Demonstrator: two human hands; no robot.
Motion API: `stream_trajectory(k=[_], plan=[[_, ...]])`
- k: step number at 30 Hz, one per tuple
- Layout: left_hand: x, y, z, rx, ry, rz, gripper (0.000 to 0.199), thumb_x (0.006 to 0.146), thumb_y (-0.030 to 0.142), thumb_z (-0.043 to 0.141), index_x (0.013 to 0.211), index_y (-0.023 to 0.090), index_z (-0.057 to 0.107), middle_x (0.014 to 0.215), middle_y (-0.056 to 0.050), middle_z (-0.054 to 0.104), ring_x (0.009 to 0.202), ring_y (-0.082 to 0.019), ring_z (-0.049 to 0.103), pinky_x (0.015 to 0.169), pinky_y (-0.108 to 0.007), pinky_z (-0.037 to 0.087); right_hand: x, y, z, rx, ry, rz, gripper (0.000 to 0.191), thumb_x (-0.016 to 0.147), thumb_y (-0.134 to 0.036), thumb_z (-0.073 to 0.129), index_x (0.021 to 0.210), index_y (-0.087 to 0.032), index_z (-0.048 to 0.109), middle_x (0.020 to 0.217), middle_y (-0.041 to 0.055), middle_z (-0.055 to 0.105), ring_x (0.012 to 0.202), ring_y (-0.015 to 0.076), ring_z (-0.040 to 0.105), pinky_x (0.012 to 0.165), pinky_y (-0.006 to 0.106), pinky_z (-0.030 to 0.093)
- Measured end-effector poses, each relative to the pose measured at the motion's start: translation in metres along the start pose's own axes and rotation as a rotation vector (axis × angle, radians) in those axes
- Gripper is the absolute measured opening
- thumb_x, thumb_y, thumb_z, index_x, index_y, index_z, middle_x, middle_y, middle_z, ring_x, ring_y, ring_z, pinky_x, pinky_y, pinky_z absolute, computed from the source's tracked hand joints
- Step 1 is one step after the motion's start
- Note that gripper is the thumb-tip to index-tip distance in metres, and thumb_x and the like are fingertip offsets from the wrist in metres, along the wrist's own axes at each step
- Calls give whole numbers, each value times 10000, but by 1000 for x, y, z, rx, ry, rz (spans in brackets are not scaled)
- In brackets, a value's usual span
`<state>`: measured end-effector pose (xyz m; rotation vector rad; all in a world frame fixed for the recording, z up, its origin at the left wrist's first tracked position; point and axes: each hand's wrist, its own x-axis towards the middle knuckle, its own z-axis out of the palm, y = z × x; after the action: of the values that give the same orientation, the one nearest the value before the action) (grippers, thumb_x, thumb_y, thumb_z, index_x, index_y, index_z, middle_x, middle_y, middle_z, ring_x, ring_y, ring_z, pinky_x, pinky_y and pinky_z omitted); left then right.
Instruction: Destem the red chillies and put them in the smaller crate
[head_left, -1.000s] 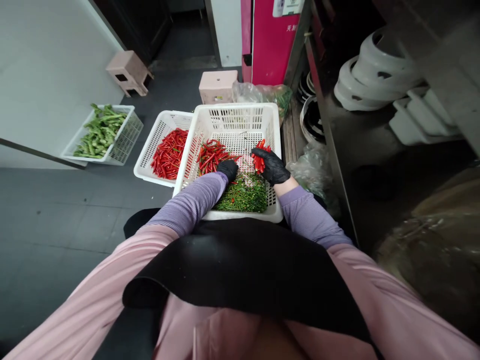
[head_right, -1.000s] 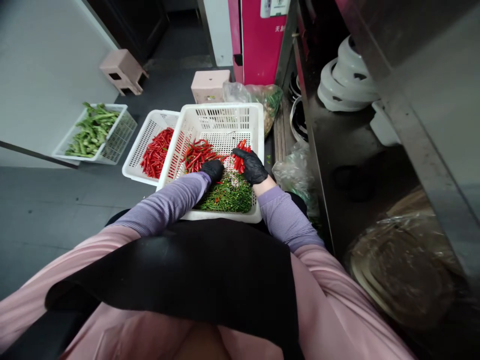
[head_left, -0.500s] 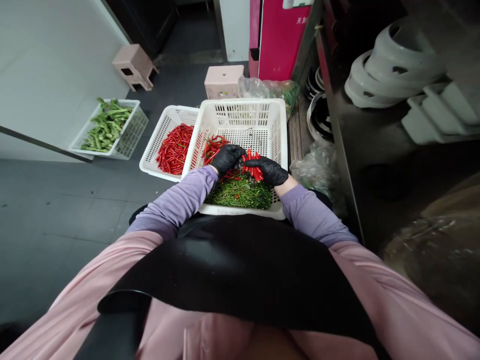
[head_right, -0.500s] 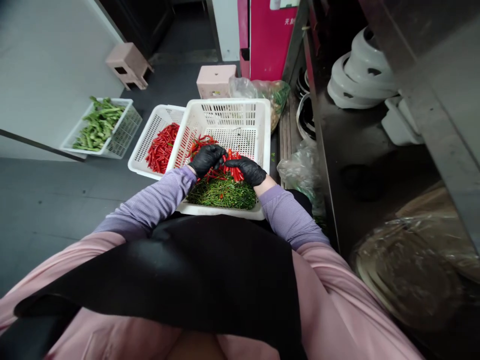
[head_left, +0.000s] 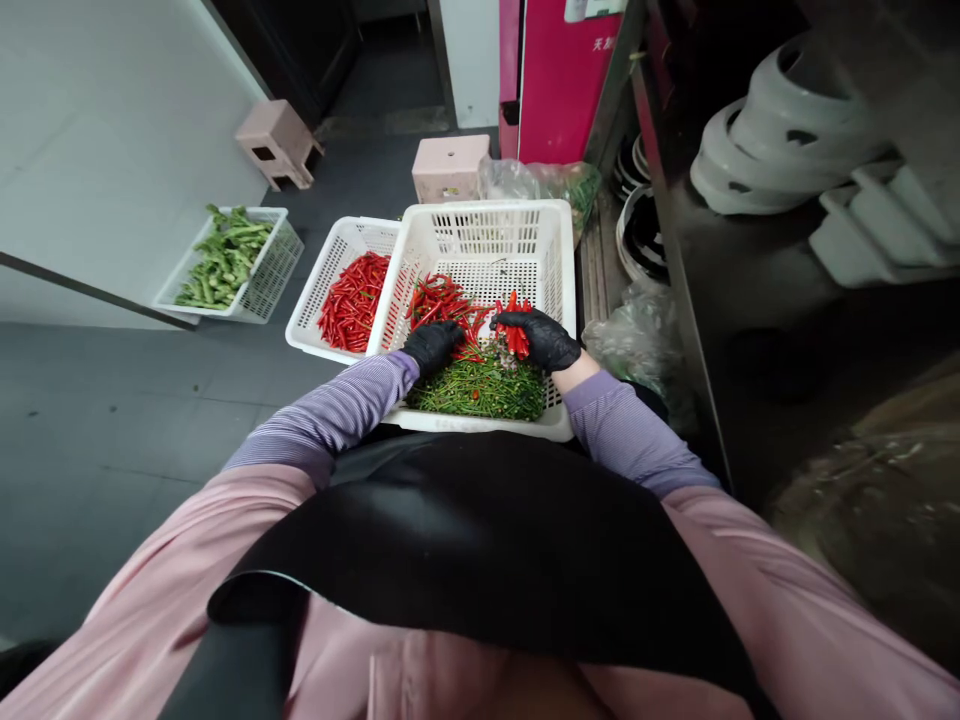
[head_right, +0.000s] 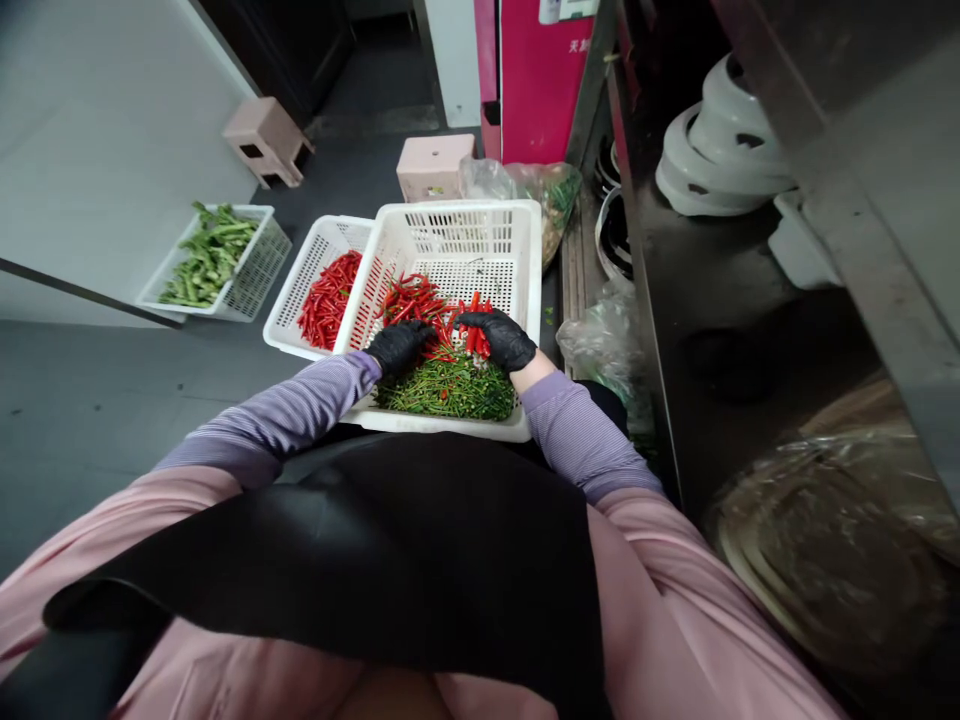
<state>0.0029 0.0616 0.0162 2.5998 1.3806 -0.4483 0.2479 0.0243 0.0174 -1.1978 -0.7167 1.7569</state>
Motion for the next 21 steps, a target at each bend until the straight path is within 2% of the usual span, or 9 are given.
stream_trajectory(k=[3,6,9,12,14,16,18,21], plan=[[2,10,12,-11,-103,-39,476,1087,209,581,1544,195,713,1580,-216,711,1360,-324,757,1129,-432,598,-1,-1,3,43,-24,-1,98,786,-246,874,710,-201,831,656,-15,751,622,131,630,691,272,572],[6,16,18,-67,-128,-69,444,1092,209,580,1509,186,729,1475,-209,769,1299,-307,788,1096,-393,605,-1,-1,2,43,-18,1,111,790,-255,888,727,-201,815,648,-17,741,657,150,670,742,293,597],[5,14,18,-135,-112,-134,412,1072,224,611,1453,172,759,1369,-195,817,1228,-315,809,1064,-388,616,1,1,0,28,22,8,165,771,-284,944,763,-216,793,622,-27,717,658,179,692,760,337,615],[3,8,13,-207,-153,-209,322,1046,238,653,1318,180,814,1231,-172,851,1120,-313,828,1014,-386,624,5,3,-2,43,0,20,165,734,-239,953,786,-217,797,707,-11,779,687,180,707,747,327,611],[4,5,8,-294,-122,-254,229,1012,258,702,1172,175,845,1068,-149,854,1019,-312,828,952,-386,632,8,6,-4,56,-13,14,159,710,-221,951,775,-215,806,738,-7,800,697,172,703,734,312,601],[5,2,3,-378,-25,-286,190,1005,304,724,1064,174,849,877,-110,809,903,-296,803,875,-388,634,11,9,-6,48,11,-6,176,689,-251,965,733,-216,799,692,-19,773,660,160,668,725,312,587],[5,4,-2,-542,62,-266,266,1044,409,708,1027,182,847,724,-67,724,754,-259,740,773,-387,621,12,12,-7,25,41,-37,211,657,-295,980,691,-226,784,648,-38,742,644,158,644,754,324,587],[1,15,-9,-986,75,-120,482,1038,660,717,981,199,849,593,-20,596,535,-184,566,581,-357,527,10,14,-3,16,-10,-101,268,588,-344,1013,707,-256,789,713,-43,786,801,202,737,909,359,614]])
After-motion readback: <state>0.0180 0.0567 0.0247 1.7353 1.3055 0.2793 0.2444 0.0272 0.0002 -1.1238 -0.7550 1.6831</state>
